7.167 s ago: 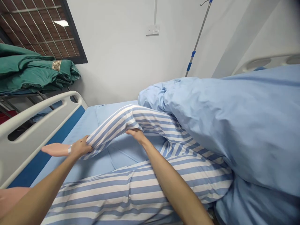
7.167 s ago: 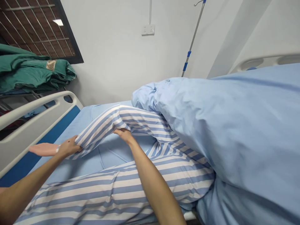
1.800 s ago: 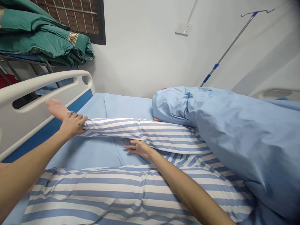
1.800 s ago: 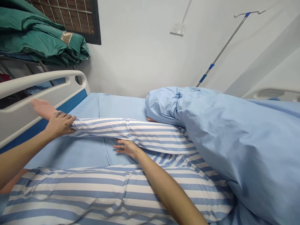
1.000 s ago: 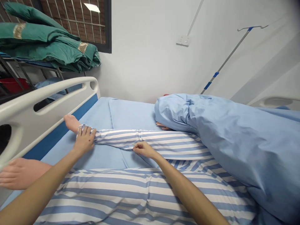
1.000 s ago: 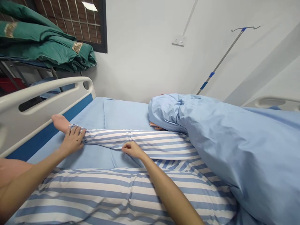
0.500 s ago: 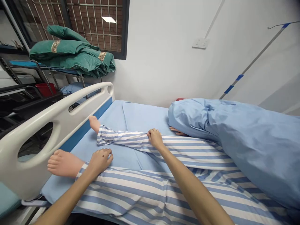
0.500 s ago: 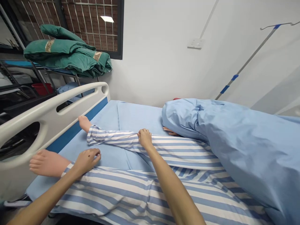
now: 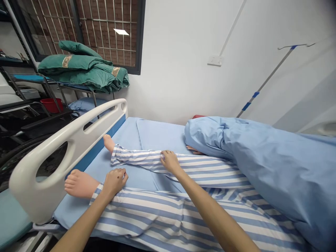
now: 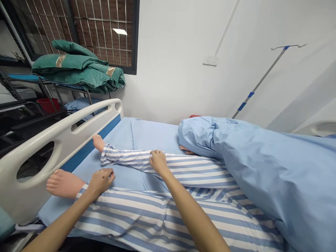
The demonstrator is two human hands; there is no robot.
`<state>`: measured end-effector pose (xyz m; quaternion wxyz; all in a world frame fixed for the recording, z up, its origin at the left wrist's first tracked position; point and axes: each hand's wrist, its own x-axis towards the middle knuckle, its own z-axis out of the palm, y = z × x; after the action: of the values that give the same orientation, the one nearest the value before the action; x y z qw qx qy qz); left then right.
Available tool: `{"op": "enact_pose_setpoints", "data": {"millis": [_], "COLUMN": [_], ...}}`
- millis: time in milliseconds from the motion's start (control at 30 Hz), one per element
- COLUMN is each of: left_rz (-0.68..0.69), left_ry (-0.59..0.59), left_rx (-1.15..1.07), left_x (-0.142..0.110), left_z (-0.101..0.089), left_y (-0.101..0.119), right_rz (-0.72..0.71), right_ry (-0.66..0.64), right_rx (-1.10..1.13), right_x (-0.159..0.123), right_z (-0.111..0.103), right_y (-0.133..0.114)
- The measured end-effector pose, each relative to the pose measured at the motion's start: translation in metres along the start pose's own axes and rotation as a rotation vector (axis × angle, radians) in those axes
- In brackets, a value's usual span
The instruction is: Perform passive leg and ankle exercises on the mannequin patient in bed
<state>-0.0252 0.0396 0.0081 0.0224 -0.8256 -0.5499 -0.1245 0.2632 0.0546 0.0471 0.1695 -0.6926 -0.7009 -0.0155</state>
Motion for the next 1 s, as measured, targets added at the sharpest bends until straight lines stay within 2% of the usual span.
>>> {"op": "enact_pose_setpoints", "data": {"millis": [100, 167, 267, 367, 433, 467, 500, 567, 667, 733, 800, 833, 900, 933, 1000], "left_rz": [0.000, 0.026, 0.181, 0.306, 0.313, 0.311, 0.306, 0.297, 0.298, 0.291, 0.292, 0.310, 0.362, 0.377, 0.359], "left_ry": [0.018, -0.004, -0.168, -0.360, -0.374, -0.361, -0.350, -0.354, -0.341, -0.338, -0.336, -0.327, -0.300, -0.300, -0.326], "left_rx": [-0.078, -0.181, -0.337, -0.255, -0.111, -0.051, -0.005, 0.051, 0.086, 0.103, 0.121, 0.121, 0.097, 0.084, 0.075], "left_x": [-0.003, -0.009, -0.028, -0.050, -0.059, -0.061, -0.061, -0.058, -0.053, -0.052, -0.053, -0.054, -0.057, -0.058, -0.060], "left_z": [-0.011, -0.020, -0.028, -0.024, -0.019, -0.017, -0.016, -0.015, -0.018, -0.022, -0.026, -0.029, -0.032, -0.033, -0.030], "left_y": [0.003, 0.005, 0.002, -0.010, -0.019, -0.023, -0.027, -0.032, -0.033, -0.030, -0.023, -0.018, -0.008, -0.004, 0.001], "right_rz": [-0.076, -0.064, 0.094, 0.271, 0.415, 0.480, 0.506, 0.473, 0.416, 0.344, 0.139, 0.076, 0.117, 0.168, 0.275], "right_ry": [0.022, 0.062, 0.056, 0.005, -0.022, -0.054, -0.129, -0.235, -0.289, -0.358, -0.601, -0.633, -0.655, -0.626, -0.554], "right_rx": [0.183, 0.372, 0.670, 0.893, 1.053, 1.146, 1.238, 1.329, 1.383, 1.427, 1.488, 1.550, 1.660, 1.730, 1.827], "right_x": [-0.056, -0.101, -0.178, -0.250, -0.281, -0.287, -0.286, -0.264, -0.186, -0.119, -0.058, -0.035, -0.009, -0.009, -0.032], "right_z": [-0.011, -0.021, -0.031, -0.034, -0.038, -0.042, -0.046, -0.052, -0.045, -0.022, 0.012, 0.029, 0.058, 0.067, 0.074], "right_y": [0.003, 0.003, 0.000, -0.015, -0.038, -0.054, -0.074, -0.123, -0.209, -0.265, -0.313, -0.330, -0.349, -0.350, -0.332]}}
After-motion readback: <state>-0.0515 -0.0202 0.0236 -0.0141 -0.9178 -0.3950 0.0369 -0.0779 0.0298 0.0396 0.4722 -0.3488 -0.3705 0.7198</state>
